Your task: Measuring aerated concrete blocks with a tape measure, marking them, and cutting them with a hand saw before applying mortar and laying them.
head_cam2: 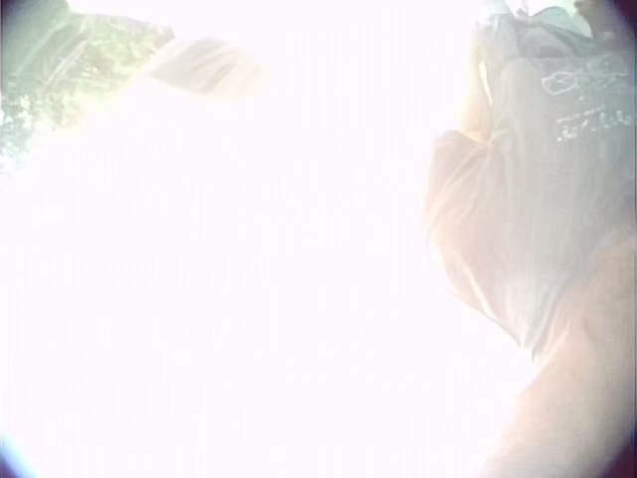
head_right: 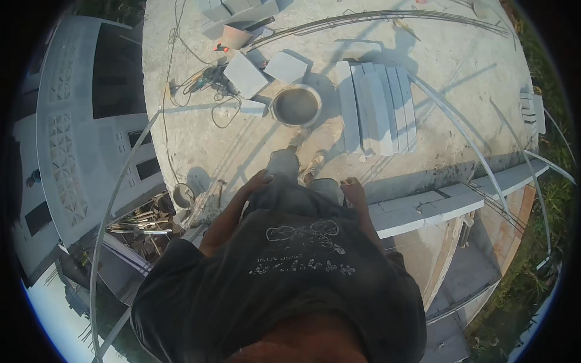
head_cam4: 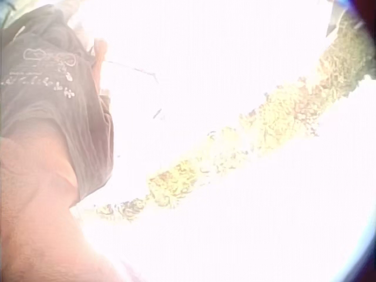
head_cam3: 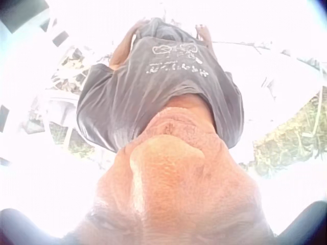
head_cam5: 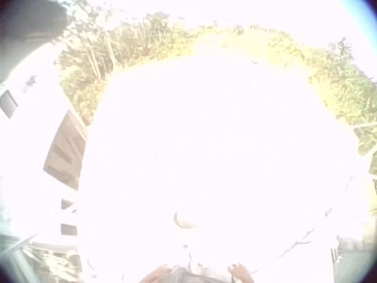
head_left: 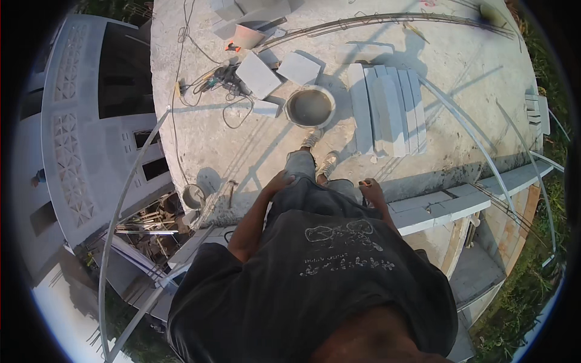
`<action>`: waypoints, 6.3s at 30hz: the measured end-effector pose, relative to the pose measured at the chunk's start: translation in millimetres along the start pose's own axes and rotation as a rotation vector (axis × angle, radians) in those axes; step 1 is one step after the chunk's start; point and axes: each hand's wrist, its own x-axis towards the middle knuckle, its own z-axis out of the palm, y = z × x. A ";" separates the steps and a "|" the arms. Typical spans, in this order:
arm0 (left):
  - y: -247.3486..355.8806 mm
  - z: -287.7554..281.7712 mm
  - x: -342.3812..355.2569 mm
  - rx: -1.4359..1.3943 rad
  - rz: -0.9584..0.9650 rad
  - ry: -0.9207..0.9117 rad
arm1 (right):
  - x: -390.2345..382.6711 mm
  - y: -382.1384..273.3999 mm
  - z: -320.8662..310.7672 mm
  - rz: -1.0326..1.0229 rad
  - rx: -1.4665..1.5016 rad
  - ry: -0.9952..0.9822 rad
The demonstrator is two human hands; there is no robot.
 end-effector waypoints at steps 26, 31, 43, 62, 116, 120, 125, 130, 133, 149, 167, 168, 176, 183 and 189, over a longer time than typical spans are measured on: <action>30.3 -198.9 -27.6 -0.715 0.007 0.118 | 7.0 -218.6 31.2 -0.306 -0.121 0.037; 118.3 -161.8 -33.7 -1.303 0.106 -0.205 | 10.5 -373.4 54.2 -0.696 0.002 -0.035; -87.4 -253.8 -52.4 -1.518 -0.065 0.429 | 74.5 -380.2 98.9 -0.612 -0.485 -0.372; -20.7 -465.1 -65.1 -0.945 0.233 0.062 | 95.6 -642.4 274.6 -0.771 0.041 -0.502; -224.3 -789.2 193.1 0.350 -0.511 0.509 | 878.4 -715.6 532.3 -0.264 -0.649 0.501; -223.8 -793.1 192.6 0.377 -0.490 0.526 | 900.6 -701.0 541.6 -0.260 -0.917 0.546; -223.1 -792.1 197.5 0.357 -0.524 0.515 | 886.6 -690.7 540.1 -0.228 -1.164 0.424; -230.4 -797.1 195.2 0.342 -0.502 0.534 | 809.4 -760.4 511.6 -0.763 -0.536 0.337; -232.3 -794.9 198.0 0.330 -0.507 0.533 | 738.0 -827.4 460.2 -0.838 -0.369 0.461; -28.9 -789.9 122.8 -0.754 -0.046 -0.150 | 252.9 -903.3 384.7 -0.791 0.222 0.495; 87.8 -540.5 54.8 -0.561 -0.242 -1.039 | 20.9 -667.6 319.9 -0.247 -0.073 1.157; 90.9 -540.7 55.8 -0.585 -0.246 -1.022 | 13.8 -673.3 323.8 -0.068 -0.057 1.256; 84.6 -523.4 15.1 -0.291 -0.223 -1.155 | -40.5 -686.8 375.7 -0.038 1.839 0.818; 77.7 -457.3 -20.5 0.251 0.058 -1.158 | -60.7 -650.2 368.0 -0.034 2.119 1.171; 1.6 -434.6 79.7 1.433 0.832 -0.915 | -94.9 -538.5 392.4 0.332 1.146 1.505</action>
